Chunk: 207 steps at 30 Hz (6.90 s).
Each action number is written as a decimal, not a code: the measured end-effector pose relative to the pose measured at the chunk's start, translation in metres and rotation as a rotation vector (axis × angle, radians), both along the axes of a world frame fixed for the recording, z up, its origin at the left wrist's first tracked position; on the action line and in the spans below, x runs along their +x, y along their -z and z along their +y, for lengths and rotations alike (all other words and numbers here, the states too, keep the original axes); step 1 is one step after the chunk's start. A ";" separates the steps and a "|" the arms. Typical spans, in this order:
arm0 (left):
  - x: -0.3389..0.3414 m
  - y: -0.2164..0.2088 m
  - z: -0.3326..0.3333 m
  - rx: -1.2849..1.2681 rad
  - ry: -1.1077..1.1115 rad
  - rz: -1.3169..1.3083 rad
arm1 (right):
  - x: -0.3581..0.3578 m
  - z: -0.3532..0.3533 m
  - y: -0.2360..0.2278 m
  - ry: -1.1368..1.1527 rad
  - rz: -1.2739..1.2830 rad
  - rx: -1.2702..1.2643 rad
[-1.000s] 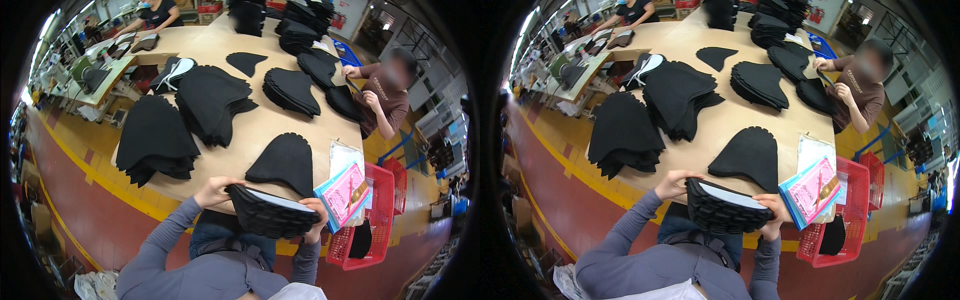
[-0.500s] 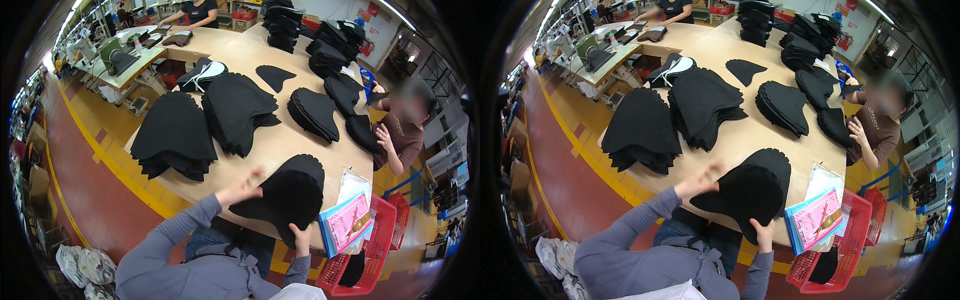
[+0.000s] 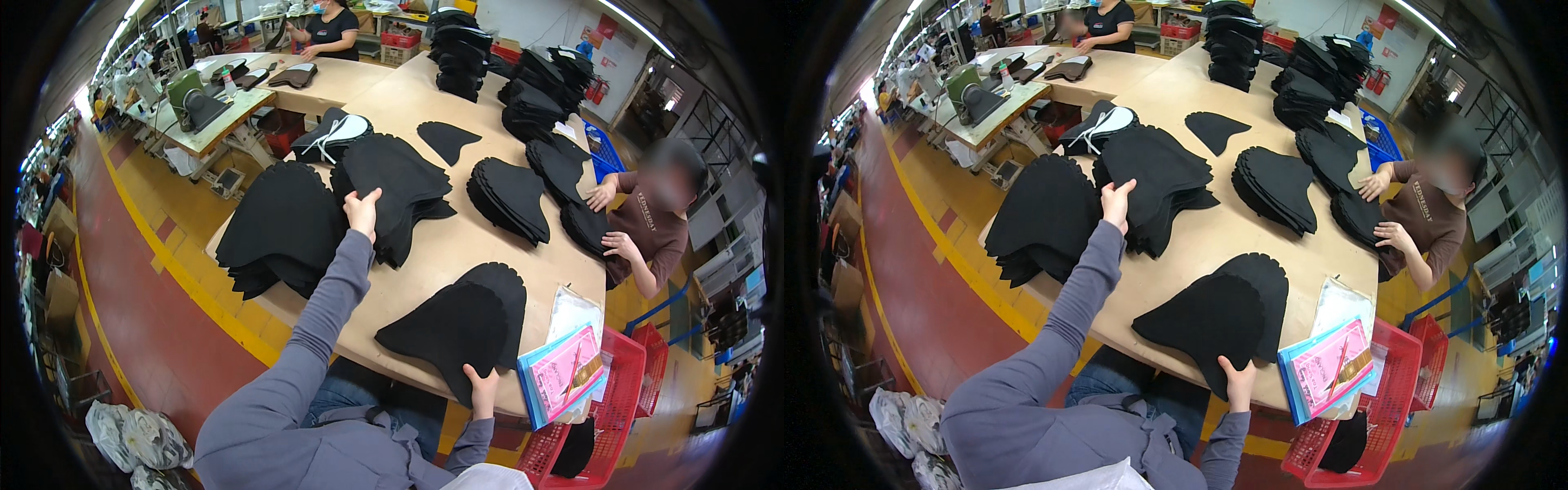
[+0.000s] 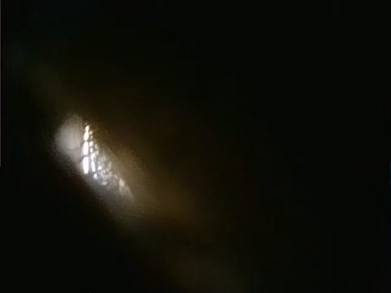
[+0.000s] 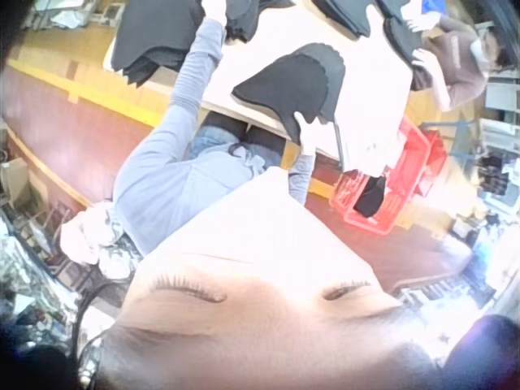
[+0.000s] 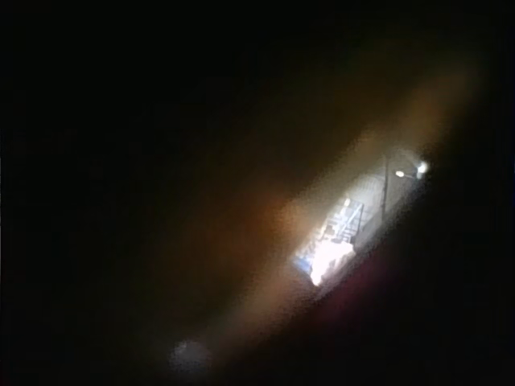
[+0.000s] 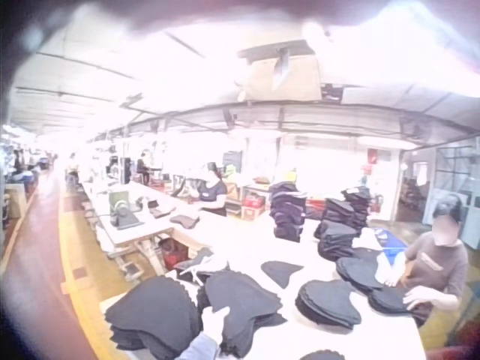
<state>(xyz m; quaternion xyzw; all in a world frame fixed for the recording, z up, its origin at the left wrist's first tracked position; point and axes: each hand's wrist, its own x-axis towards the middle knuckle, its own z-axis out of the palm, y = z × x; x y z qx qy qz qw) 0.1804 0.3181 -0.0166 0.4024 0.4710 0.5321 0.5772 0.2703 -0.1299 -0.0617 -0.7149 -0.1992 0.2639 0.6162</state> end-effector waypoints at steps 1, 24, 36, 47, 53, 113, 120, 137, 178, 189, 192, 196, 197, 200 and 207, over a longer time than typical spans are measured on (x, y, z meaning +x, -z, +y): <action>0.014 -0.028 -0.026 -0.062 -0.141 0.147 | 0.000 -0.005 0.000 0.021 0.003 -0.012; 0.024 -0.015 -0.010 -0.008 -0.089 -0.031 | 0.000 -0.006 0.008 0.040 -0.081 0.024; -0.038 -0.132 -0.102 -0.076 0.849 -0.427 | 0.010 -0.013 0.007 0.014 0.242 0.073; -0.069 -0.056 -0.165 0.211 1.425 0.094 | 0.017 -0.038 -0.059 0.056 0.112 0.457; -0.069 -0.024 -0.180 0.343 1.241 0.132 | 0.013 0.009 -0.071 -0.062 -0.348 0.176; -0.055 -0.056 -0.294 -0.274 0.398 -0.770 | -0.071 0.053 -0.068 0.200 0.435 0.797; -0.066 -0.085 -0.217 0.340 0.864 -0.192 | -0.013 0.002 -0.081 0.319 -0.188 0.717; -0.044 -0.006 -0.209 0.837 1.178 0.227 | -0.006 -0.007 -0.020 0.198 -0.317 0.280; -0.105 0.030 -0.196 0.786 0.918 0.347 | 0.011 0.038 -0.029 -0.213 -0.314 0.243; -0.097 0.033 -0.188 0.763 1.001 -0.025 | -0.030 0.036 -0.019 -0.163 -0.404 0.440; -0.100 0.051 -0.171 0.696 1.025 0.305 | -0.023 0.035 -0.023 -0.220 -0.573 0.205; -0.089 0.041 -0.195 0.426 0.514 0.189 | -0.046 0.044 -0.033 -0.010 -0.658 0.099; -0.093 0.032 -0.214 0.300 0.314 0.123 | -0.056 0.048 -0.040 0.064 -0.653 0.087; -0.113 0.009 -0.278 -0.198 0.606 -0.063 | -0.078 0.066 -0.074 0.165 -0.594 0.030; -0.114 0.000 -0.284 -0.390 1.052 -0.330 | -0.125 0.082 -0.096 0.131 -0.650 -0.128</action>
